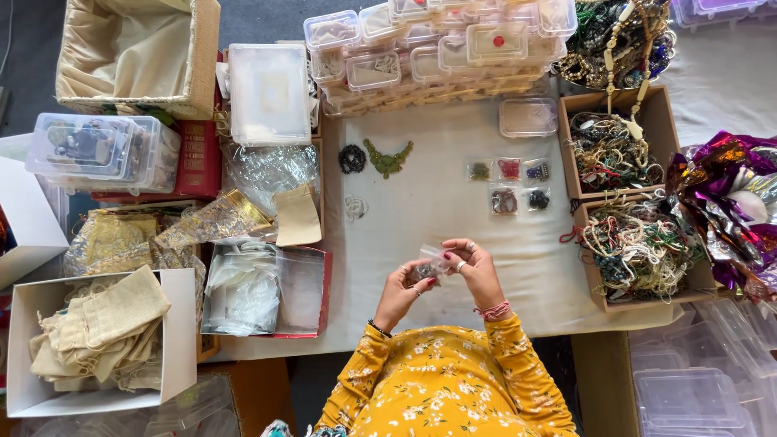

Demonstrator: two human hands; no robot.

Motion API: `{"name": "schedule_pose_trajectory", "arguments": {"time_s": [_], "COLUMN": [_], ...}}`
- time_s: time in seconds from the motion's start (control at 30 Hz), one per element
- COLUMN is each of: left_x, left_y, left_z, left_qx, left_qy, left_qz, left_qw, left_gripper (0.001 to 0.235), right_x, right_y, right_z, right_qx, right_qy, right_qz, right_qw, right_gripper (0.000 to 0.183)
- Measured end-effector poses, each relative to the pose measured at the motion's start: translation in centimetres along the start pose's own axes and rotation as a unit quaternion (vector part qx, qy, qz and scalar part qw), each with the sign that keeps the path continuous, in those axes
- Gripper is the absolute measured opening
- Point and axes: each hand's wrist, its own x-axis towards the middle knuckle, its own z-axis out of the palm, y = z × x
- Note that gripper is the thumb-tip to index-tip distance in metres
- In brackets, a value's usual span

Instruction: Sorting and packaging jewelry components into small plastic bags and boxes.

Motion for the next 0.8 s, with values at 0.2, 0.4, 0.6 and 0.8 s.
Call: {"name": "schedule_pose_trajectory", "arguments": {"time_s": [0.2, 0.4, 0.6, 0.8], "left_x": [0.2, -0.2, 0.2, 0.1], "left_y": [0.0, 0.9, -1.2, -0.4], "left_z": [-0.5, 0.2, -0.9, -0.7], "left_qx": [-0.019, -0.006, 0.003, -0.008], "left_qy": [0.088, 0.103, 0.117, 0.094], "left_qz": [0.005, 0.037, 0.045, -0.009], "left_qw": [0.996, 0.994, 0.992, 0.996], "left_gripper": [0.036, 0.03, 0.024, 0.036], "right_x": [-0.3, 0.6, 0.6, 0.5], "right_y": [-1.0, 3.2, 2.7, 3.7], "right_z": [1.6, 0.6, 0.8, 1.3], "right_qx": [0.028, -0.022, 0.015, -0.014], "right_qy": [-0.021, -0.069, -0.043, 0.008], "right_qz": [0.072, 0.013, 0.034, -0.038], "right_qw": [0.997, 0.997, 0.998, 0.999], "right_gripper": [0.032, 0.025, 0.022, 0.017]}}
